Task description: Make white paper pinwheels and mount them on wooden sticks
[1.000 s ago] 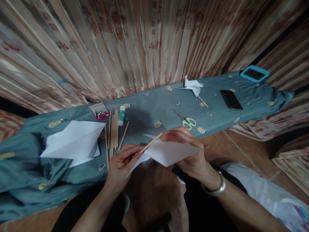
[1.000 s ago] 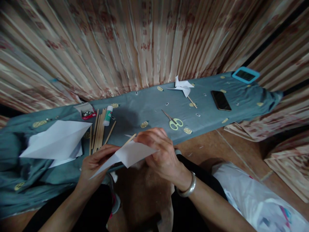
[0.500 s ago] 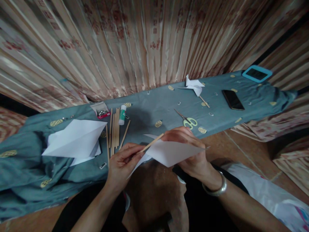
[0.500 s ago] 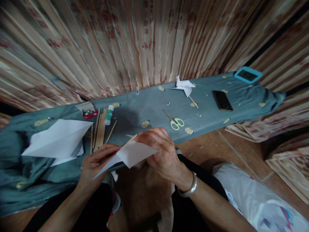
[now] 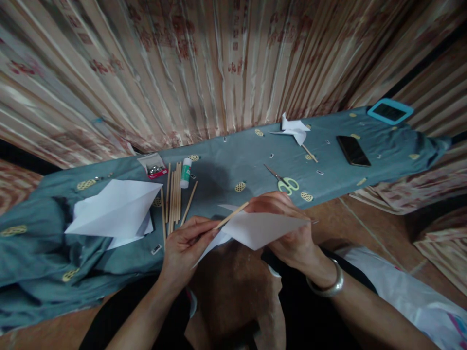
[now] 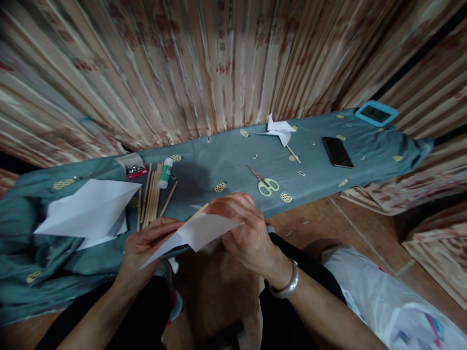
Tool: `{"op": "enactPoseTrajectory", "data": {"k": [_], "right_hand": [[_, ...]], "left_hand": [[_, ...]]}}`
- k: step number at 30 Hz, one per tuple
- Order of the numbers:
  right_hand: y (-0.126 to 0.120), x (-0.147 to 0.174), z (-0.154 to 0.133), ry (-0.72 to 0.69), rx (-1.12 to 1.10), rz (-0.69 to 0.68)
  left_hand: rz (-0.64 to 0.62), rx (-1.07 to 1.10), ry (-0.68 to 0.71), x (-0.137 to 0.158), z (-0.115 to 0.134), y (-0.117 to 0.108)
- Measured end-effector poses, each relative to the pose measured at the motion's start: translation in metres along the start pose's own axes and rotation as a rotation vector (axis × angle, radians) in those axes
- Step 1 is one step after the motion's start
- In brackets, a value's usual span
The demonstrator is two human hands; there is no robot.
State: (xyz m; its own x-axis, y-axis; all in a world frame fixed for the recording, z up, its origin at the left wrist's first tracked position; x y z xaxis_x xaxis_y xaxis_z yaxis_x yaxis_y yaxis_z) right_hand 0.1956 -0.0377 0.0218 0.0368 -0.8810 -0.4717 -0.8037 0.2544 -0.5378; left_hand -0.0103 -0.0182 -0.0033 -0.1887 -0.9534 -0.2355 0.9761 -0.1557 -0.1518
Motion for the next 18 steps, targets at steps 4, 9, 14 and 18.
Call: {"op": "enactPoseTrajectory", "data": {"k": [4, 9, 14, 18], "right_hand": [[0.002, -0.002, 0.001, 0.008, -0.020, 0.008], [0.005, -0.004, 0.004, 0.156, -0.081, -0.020], [0.007, -0.005, 0.007, 0.273, -0.089, -0.059], [0.008, -0.006, 0.009, 0.236, -0.066, -0.062]], "left_hand": [[-0.015, -0.005, 0.004, 0.000, 0.002, 0.000], [-0.043, -0.038, -0.005, 0.002, -0.001, 0.000], [-0.051, -0.044, -0.021, 0.006, -0.011, 0.002], [-0.067, -0.010, -0.043, 0.005, -0.010, 0.004]]}}
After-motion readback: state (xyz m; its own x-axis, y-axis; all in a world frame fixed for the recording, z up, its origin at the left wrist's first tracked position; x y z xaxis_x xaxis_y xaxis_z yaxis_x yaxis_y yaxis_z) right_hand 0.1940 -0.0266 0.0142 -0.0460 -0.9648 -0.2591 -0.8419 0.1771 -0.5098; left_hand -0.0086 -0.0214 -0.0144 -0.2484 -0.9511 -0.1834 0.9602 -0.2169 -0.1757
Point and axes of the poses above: each hand's wrist, its own x-axis away from the middle knuckle, its own y-axis out of the palm, z = x × y, the point moved 1 cm from there along -x, towards the middle knuckle, and after that the axes turned 12 degrees about y, right-handed, at the moved point
